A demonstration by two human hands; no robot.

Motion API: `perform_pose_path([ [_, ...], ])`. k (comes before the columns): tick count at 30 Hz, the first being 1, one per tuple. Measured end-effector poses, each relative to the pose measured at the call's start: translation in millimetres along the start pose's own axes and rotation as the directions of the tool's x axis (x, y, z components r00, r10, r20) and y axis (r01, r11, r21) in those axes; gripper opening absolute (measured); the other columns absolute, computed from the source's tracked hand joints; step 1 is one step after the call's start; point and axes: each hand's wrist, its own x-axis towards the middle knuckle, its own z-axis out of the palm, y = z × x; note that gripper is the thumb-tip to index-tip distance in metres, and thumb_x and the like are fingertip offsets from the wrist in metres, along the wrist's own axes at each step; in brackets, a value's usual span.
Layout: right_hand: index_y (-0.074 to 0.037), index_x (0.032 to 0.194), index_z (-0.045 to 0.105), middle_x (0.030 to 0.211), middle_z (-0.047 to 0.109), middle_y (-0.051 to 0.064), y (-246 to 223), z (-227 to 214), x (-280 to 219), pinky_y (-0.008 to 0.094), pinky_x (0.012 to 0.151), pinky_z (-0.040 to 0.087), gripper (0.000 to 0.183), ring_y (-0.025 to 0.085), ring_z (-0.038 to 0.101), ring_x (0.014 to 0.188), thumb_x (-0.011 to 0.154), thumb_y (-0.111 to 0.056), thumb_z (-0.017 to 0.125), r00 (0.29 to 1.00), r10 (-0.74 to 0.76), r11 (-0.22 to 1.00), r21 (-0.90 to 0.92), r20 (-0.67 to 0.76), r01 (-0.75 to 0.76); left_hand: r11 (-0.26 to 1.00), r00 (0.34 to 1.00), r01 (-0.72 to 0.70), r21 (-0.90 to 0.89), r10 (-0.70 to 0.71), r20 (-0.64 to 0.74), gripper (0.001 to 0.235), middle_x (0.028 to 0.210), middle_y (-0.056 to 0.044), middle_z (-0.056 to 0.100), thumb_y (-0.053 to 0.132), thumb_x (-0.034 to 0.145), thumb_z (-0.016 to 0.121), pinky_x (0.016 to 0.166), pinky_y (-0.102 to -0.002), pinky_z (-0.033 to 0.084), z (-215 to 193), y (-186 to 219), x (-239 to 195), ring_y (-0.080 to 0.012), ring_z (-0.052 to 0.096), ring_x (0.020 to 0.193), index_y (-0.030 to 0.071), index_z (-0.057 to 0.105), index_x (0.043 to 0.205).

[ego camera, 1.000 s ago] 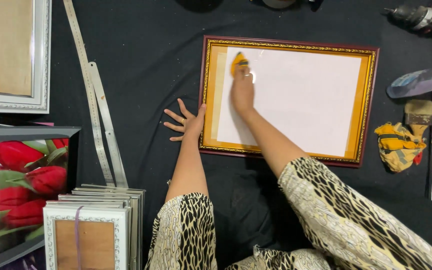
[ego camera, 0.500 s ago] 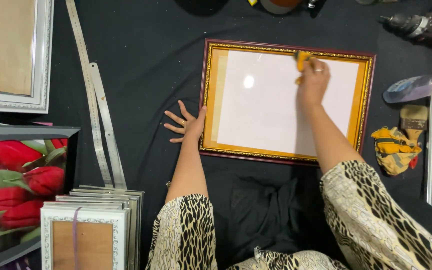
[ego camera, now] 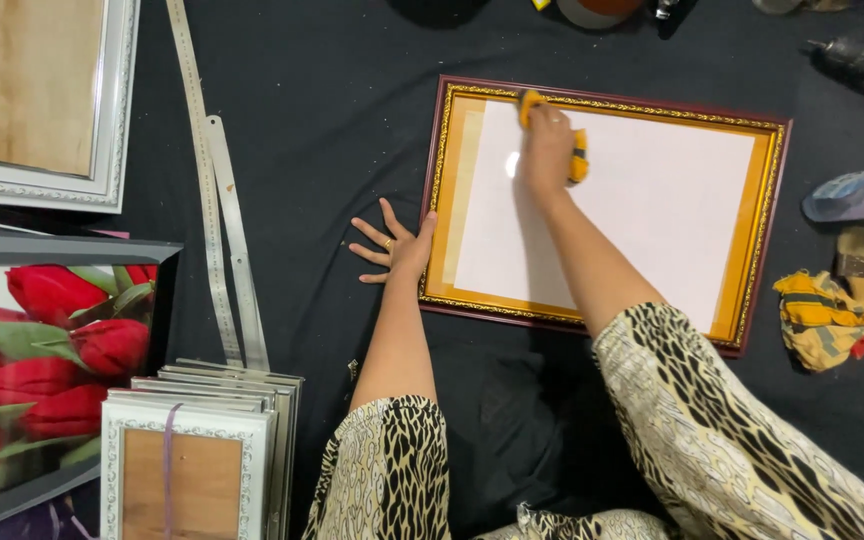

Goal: The person wipes the glass surface of a picture frame with a yellow cloth. They move the cloth in circular and back-and-forth motions across the entire surface of the frame.

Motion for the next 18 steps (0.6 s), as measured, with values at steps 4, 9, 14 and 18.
perform_pose_path([
  [4, -0.001, 0.126, 0.067, 0.129, 0.062, 0.016, -78, 23, 17, 0.044, 0.107, 0.043, 0.026, 0.035, 0.053, 0.129, 0.099, -0.001, 0.065, 0.961, -0.072, 0.996, 0.063, 0.267, 0.058, 1.0, 1.0, -0.001, -0.015, 0.001, 0.023, 0.097, 0.16, -0.004, -0.044, 0.083, 0.091, 0.043, 0.103, -0.085, -0.02, -7, 3, -4, -0.0485, -0.036, 0.145, 0.048, -0.018, 0.158],
  [9, -0.021, 0.146, 0.051, 0.143, 0.047, -0.004, -88, -2, 24, 0.044, 0.097, 0.038, 0.041, 0.023, 0.047, 0.126, 0.105, -0.011, 0.056, 0.871, -0.204, 0.941, -0.157, 0.446, 0.301, 1.0, 1.0, -0.01, -0.017, 0.01, 0.028, 0.098, 0.159, -0.005, -0.045, 0.084, 0.09, 0.043, 0.102, -0.085, -0.02, -5, 1, -3, -0.0497, -0.035, 0.145, 0.048, -0.018, 0.158],
  [14, -0.025, 0.145, 0.054, 0.142, 0.051, -0.006, -35, -44, 16, 0.047, 0.088, 0.038, 0.041, 0.024, 0.044, 0.121, 0.106, -0.014, 0.056, 0.884, -0.165, 0.91, -0.278, 0.437, 0.307, 1.0, 1.0, -0.018, -0.01, 0.019, 0.015, 0.099, 0.16, -0.005, -0.044, 0.084, 0.09, 0.044, 0.101, -0.085, -0.021, -4, 0, -3, -0.0499, -0.036, 0.144, 0.047, -0.018, 0.159],
  [18, -0.024, 0.143, 0.059, 0.136, 0.056, -0.008, 6, -90, 8, 0.042, 0.081, 0.048, 0.052, 0.025, 0.045, 0.116, 0.093, -0.01, 0.067, 0.915, -0.061, 0.914, -0.346, 0.399, 0.212, 1.0, 1.0, -0.019, -0.023, 0.019, -0.002, 0.099, 0.16, -0.005, -0.043, 0.087, 0.09, 0.043, 0.103, -0.084, -0.02, -5, 2, -5, -0.0483, -0.038, 0.144, 0.048, -0.017, 0.159],
])
